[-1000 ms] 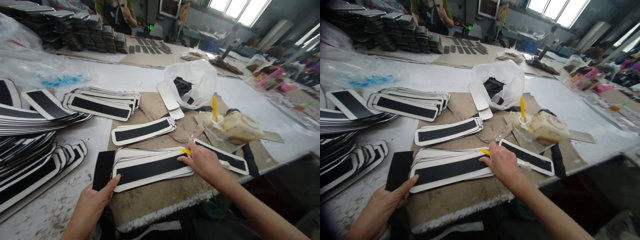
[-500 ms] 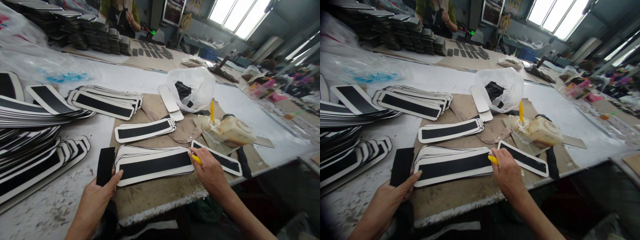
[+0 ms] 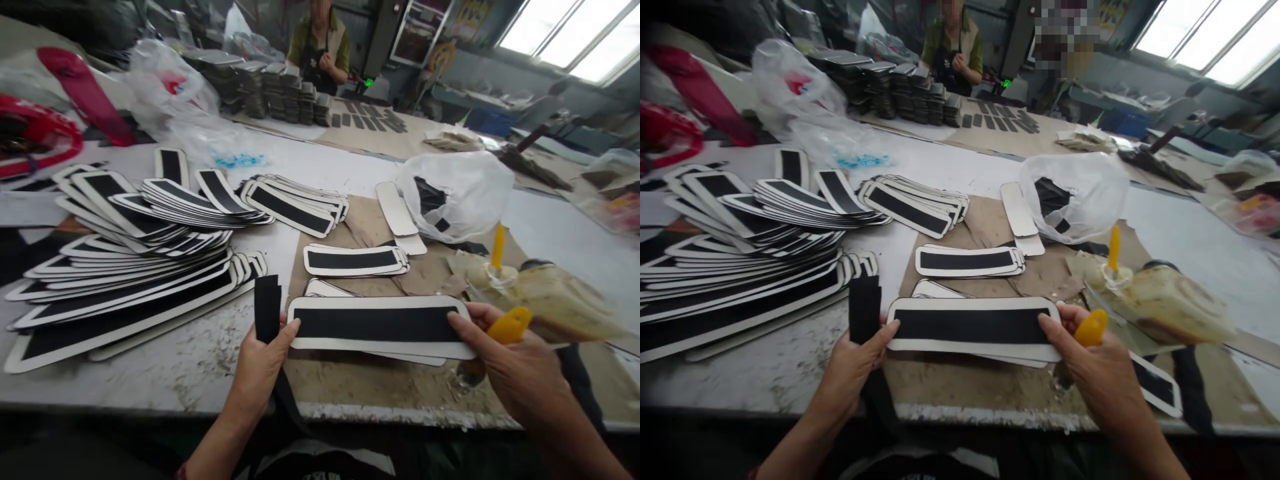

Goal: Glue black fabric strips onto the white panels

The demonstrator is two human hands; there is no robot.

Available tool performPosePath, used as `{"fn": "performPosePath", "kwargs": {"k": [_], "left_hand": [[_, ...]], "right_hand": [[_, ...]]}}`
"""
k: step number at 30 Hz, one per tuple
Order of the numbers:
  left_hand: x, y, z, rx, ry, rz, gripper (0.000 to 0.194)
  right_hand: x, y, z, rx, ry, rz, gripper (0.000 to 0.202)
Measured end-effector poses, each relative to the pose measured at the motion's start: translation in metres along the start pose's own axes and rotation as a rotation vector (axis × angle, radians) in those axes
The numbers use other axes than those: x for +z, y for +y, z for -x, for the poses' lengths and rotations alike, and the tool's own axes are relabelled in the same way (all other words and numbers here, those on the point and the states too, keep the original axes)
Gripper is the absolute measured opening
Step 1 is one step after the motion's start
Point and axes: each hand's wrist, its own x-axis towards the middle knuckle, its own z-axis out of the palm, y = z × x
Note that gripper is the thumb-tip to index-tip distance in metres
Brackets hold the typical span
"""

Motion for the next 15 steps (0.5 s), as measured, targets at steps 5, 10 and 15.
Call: {"fn": "performPosePath", "kwargs": {"k": [5, 10, 15], "left_hand": [[-0.014, 0.009, 0.007, -0.035, -0.146, 0.109, 0.042], [-0.022, 0.008, 0.012, -0.016, -0.063, 0.04, 0.036], [-0.019, -0.002, 0.016, 0.085, 0.04, -0.071, 0.034]], "right_hand": [[0.002, -0.001, -0.004, -0.008, -0.079, -0.167, 0.038], [0.01, 0.007, -0.003, -0.042, -0.109, 0.012, 0.038], [0.016, 0.015, 0.007, -0.051, -0.088, 0.09, 0.037]]}}
